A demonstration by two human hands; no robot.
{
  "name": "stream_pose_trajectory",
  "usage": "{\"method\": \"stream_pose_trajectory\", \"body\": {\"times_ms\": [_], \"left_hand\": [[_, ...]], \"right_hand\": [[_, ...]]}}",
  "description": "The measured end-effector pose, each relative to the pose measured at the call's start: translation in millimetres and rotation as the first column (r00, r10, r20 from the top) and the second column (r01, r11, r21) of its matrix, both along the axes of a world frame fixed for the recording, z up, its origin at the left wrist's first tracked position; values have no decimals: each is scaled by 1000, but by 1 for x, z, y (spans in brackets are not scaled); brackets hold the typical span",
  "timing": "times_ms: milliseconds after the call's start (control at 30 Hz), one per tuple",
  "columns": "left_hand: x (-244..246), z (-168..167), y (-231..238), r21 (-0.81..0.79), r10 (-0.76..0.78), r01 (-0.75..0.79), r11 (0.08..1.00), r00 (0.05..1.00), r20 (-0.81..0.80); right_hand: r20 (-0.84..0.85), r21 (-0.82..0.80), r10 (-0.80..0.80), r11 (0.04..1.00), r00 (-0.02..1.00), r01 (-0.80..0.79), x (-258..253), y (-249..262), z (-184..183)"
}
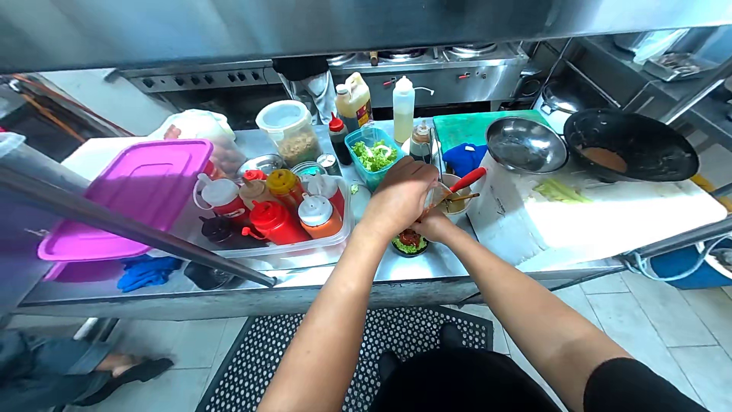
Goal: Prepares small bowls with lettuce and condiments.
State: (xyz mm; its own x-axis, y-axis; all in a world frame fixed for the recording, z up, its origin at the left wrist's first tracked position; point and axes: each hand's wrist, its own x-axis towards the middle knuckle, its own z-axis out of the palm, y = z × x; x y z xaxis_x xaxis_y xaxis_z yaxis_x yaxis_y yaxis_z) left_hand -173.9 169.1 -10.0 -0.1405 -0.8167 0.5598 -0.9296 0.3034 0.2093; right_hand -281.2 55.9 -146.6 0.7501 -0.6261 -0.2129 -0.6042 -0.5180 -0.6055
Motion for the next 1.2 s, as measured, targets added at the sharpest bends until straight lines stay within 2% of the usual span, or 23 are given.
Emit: {"method": "stream_pose_trajectory", "body": {"times_ms": [233, 400, 567, 733, 900, 1033, 1200], "left_hand": [[0, -2, -2, -19, 7, -6, 1000, 1000, 15], [3, -5, -1, -69, 65, -65, 996, 998, -9], [6, -13, 7, -20, 111, -112, 994, 993, -42], [3, -15, 8, -32, 105, -107, 994, 992, -73], [0, -13, 3, -37, 74, -78, 996, 993, -92], [-2, -16, -1, -39, 56, -62, 997, 989, -138], [0, -20, -3, 1, 65, -66, 998, 988, -138]], "right_hand": [[35, -49, 25, 999, 999, -23, 0, -1, 0], [52, 33, 16, 999, 998, -18, -6, -3, 5], [60, 35, 98, 994, 993, -100, -20, -7, 23], [88, 9, 83, 996, 993, -84, -28, -1, 46], [141, 2, 71, 997, 987, -72, -24, -6, 37], [270, 62, 76, 993, 960, -96, -20, -3, 29], [239, 213, -27, 977, 971, -26, -27, -4, 47]]}}
